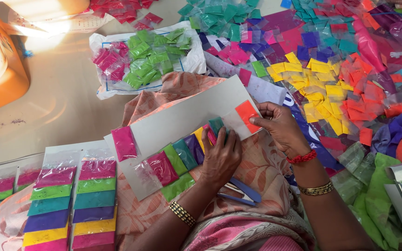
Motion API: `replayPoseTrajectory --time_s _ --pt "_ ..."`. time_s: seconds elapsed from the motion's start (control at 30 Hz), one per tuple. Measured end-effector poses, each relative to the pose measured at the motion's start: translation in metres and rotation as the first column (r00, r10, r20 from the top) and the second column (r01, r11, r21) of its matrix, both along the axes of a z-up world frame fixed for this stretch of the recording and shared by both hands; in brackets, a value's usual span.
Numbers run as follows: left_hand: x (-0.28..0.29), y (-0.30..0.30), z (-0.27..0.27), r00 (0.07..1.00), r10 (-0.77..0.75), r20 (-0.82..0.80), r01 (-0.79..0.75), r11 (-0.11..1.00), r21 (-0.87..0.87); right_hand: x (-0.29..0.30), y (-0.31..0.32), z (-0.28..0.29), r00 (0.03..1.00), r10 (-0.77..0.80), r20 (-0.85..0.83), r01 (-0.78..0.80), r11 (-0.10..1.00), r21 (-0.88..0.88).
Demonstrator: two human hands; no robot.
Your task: The person sits on the floor and arranges small colorful folded plastic pieces in rainbow-colored rows on a white cardboard board, pressing each piece into place by hand. They fill the rows across the board, then set the finished board with the other completed boards and start a new one.
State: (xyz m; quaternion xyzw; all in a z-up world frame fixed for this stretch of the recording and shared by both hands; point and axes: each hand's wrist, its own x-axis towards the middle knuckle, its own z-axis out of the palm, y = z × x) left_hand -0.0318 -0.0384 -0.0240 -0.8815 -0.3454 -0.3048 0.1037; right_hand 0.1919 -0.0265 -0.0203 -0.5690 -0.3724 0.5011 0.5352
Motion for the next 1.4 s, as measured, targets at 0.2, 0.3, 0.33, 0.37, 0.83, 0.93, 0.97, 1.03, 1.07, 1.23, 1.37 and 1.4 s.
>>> replayPoseTrajectory --time_s 0.2,0.3,0.33,0.37,0.83,0.93,0.97,1.03,1.07,1.23,1.37,1.4 --pt "-0.002 0.002 0.001 1.0 -0.024 -0.015 0.024 1.0 0.011 -0.002 0.0 0.003 1.0 0.005 0.003 -0.005 1.0 -0.002" --pt "-0.003 0.007 0.001 0.998 -0.055 0.01 0.055 0.998 0.005 -0.001 -0.002 0.003 1.0 0.02 0.003 -0.02 1.0 0.008" --pt "-0.003 0.006 0.0 0.997 -0.074 0.027 0.074 0.997 -0.002 0.0 -0.006 0.001 0.999 0.034 0.004 -0.034 0.999 0.023" --pt "-0.003 0.006 -0.001 0.997 -0.073 0.028 0.073 0.997 -0.013 -0.005 -0.016 0.014 0.999 0.036 0.003 -0.036 0.999 0.012" --pt "-0.005 0.015 -0.005 0.988 -0.131 0.083 0.138 0.987 -0.085 -0.12 -0.13 0.058 0.234 0.44 0.867 -0.477 0.829 -0.292" --pt "-0.006 0.016 -0.002 0.985 -0.144 0.096 0.153 0.984 -0.093 -0.12 -0.129 0.045 0.199 0.348 0.916 -0.49 0.845 -0.214" --pt "-0.006 0.016 -0.002 0.985 -0.143 0.098 0.152 0.984 -0.089 -0.113 -0.125 0.043 0.196 0.345 0.918 -0.49 0.845 -0.213" --pt "-0.006 0.016 -0.003 0.981 -0.151 0.122 0.163 0.982 -0.096 -0.101 -0.117 0.039 0.422 0.32 0.848 -0.508 0.859 -0.071" --pt "-0.007 0.017 -0.003 0.981 -0.15 0.122 0.161 0.982 -0.093 -0.082 -0.116 0.036 0.42 0.319 0.85 -0.509 0.858 -0.07" --pt "-0.008 0.016 -0.003 0.981 -0.149 0.127 0.162 0.981 -0.105 -0.018 -0.108 0.076 0.807 0.588 0.063 -0.476 0.709 -0.52" --pt "-0.009 0.013 -0.003 0.982 -0.132 0.135 0.143 0.986 -0.08 0.018 -0.1 0.062 0.919 0.32 -0.232 -0.386 0.854 -0.349" --pt "-0.01 0.013 -0.002 0.98 -0.137 0.148 0.149 0.986 -0.075 0.017 -0.097 0.063 0.926 0.302 -0.227 -0.368 0.858 -0.359"
